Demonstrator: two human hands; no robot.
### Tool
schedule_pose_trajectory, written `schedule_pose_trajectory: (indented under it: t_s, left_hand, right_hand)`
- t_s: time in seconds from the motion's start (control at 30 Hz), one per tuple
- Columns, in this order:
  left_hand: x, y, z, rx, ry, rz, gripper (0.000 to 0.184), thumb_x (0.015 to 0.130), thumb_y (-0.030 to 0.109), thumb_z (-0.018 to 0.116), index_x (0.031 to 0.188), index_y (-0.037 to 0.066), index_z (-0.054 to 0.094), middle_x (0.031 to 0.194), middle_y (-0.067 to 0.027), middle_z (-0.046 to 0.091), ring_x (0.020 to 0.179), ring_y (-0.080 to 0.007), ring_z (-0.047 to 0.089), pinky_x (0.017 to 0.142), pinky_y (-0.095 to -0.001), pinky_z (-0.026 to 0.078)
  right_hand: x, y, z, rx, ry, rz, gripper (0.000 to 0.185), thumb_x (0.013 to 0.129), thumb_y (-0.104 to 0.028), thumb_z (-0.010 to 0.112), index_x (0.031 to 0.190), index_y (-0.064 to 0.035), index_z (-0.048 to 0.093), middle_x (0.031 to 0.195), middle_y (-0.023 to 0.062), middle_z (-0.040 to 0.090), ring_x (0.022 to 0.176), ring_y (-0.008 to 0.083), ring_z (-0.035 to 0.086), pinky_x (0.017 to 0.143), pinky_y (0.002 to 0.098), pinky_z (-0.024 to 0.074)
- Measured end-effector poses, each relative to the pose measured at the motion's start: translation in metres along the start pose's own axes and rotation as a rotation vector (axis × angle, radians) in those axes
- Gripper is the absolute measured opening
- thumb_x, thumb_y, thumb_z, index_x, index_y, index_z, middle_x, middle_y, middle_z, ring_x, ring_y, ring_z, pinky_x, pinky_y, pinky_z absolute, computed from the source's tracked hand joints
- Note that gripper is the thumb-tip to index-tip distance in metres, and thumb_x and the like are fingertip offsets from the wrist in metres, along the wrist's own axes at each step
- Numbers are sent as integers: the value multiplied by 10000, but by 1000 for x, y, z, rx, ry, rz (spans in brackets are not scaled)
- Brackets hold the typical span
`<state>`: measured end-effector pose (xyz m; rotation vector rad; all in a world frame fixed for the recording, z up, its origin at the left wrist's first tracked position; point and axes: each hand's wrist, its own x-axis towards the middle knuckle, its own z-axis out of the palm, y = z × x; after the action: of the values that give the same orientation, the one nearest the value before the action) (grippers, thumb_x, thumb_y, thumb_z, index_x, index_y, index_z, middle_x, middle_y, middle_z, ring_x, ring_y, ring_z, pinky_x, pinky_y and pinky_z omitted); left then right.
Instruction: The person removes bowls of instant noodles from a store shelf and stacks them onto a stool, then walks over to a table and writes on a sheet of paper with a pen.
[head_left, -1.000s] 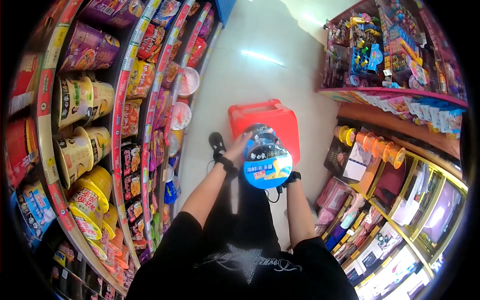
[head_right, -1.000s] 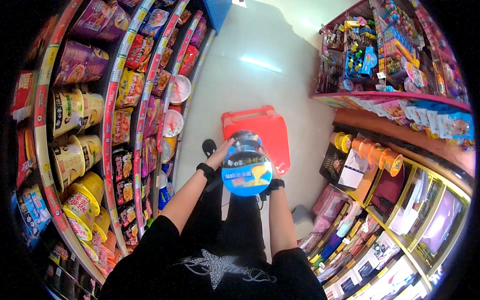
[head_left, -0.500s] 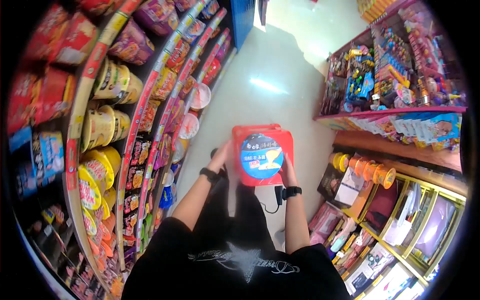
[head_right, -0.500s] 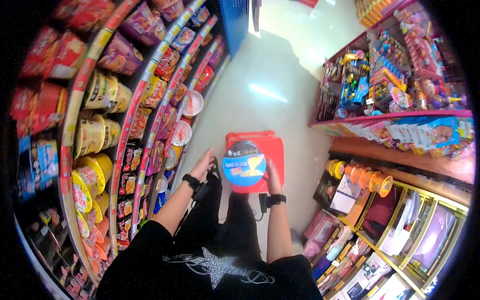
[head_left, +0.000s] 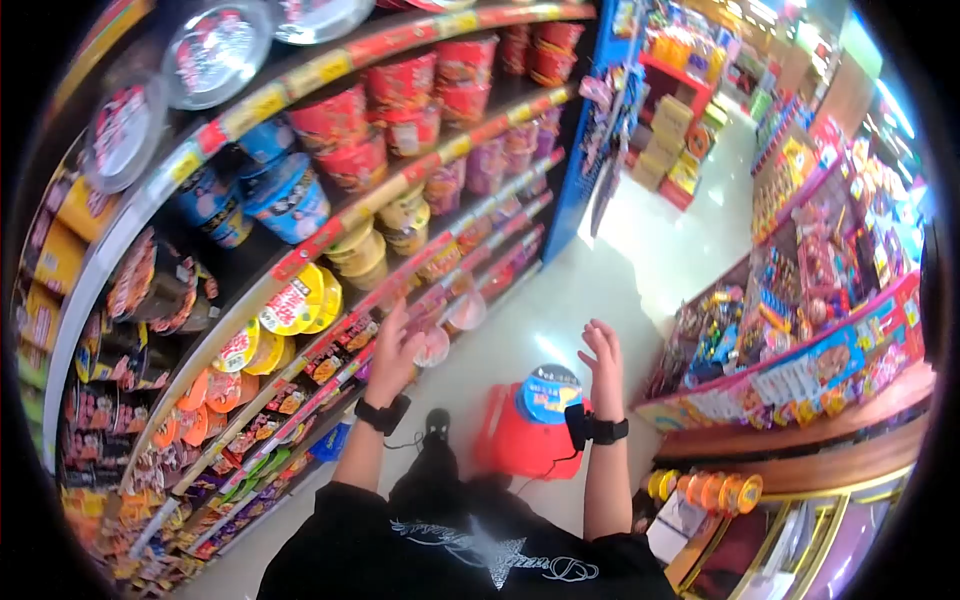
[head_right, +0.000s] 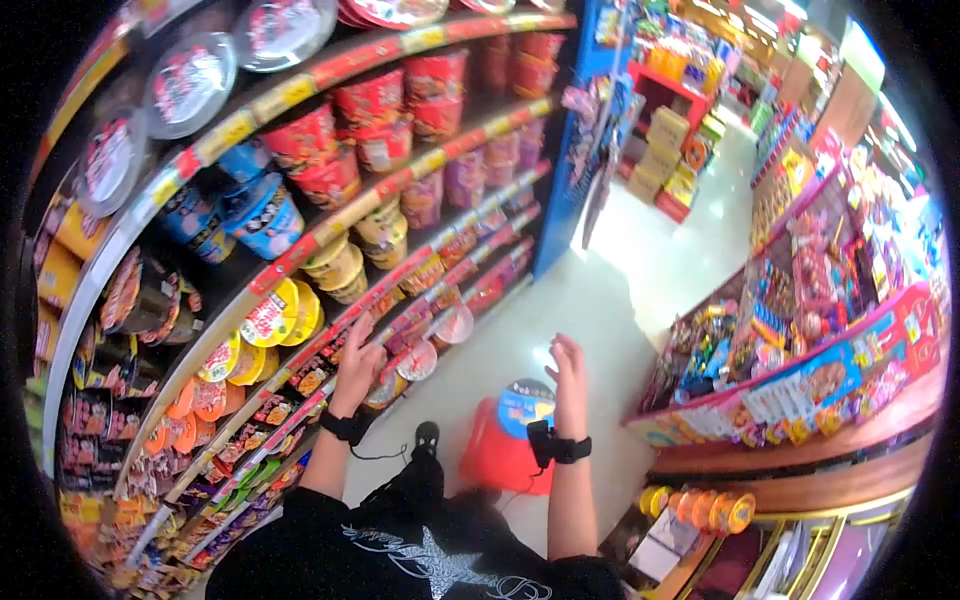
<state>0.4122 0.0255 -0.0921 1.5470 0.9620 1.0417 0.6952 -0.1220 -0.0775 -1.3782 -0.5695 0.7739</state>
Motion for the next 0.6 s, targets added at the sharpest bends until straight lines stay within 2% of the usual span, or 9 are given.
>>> schedule_pose_trajectory:
  t_s: [0.03,0.07,0.13,0.23,0.33,0.5,0.57,0.6]
  left_hand:
    - [-1,10,-9,-76,38,17,611,854,84,552,1407,29,298,1409,-164,364,1298,-237,373,1032,-377,336]
    - [1,11,-26,12,59,57,613,840,50,540,1405,33,300,1419,-152,349,1303,-239,363,1033,-387,336]
    - [5,26,-49,-45,108,88,620,826,27,530,1401,34,299,1422,-131,344,1300,-238,363,1046,-393,320]
    - [9,44,-79,-155,199,132,616,825,27,513,1402,42,299,1428,-111,340,1307,-225,348,1065,-384,289]
    - [27,50,-111,-94,269,211,616,826,44,507,1406,49,299,1440,-93,329,1326,-216,315,1072,-372,266]
    - [63,53,-158,-278,349,210,617,849,75,504,1422,71,276,1446,-122,288,1319,-234,319,1073,-375,270]
    - [74,53,-175,-148,372,221,572,887,122,415,1434,60,261,1482,-119,257,1364,-250,249,1087,-373,233]
    - [80,55,-180,-159,377,218,583,879,107,405,1438,51,248,1486,-121,246,1367,-256,238,1093,-382,223]
  right_hand:
    - [-3,-12,18,-5,-56,-15,443,927,-355,483,1247,-50,472,1230,101,518,1183,218,464,953,372,390]
    - [-6,-20,35,0,-119,-35,436,929,-345,480,1248,-48,471,1230,102,518,1180,219,466,955,372,389]
    - [-13,-36,71,5,-245,-71,428,932,-318,476,1258,-40,463,1240,107,514,1180,223,466,960,372,387]
    - [-20,-51,121,1,-439,-112,468,932,-300,476,1306,-25,423,1289,124,488,1193,232,462,971,362,374]
    - [-19,-67,177,34,-556,-135,487,932,-298,479,1327,-23,404,1302,133,479,1202,237,459,976,355,366]
    - [4,-72,267,25,-653,-166,512,939,-303,480,1368,-49,365,1313,140,468,1201,223,460,965,330,366]
    - [16,-72,301,-2,-698,-185,514,940,-302,481,1378,-63,358,1316,139,465,1208,217,454,963,325,365]
    - [22,-70,316,-5,-729,-167,546,941,-289,481,1414,-77,309,1359,135,423,1231,222,431,981,332,353]
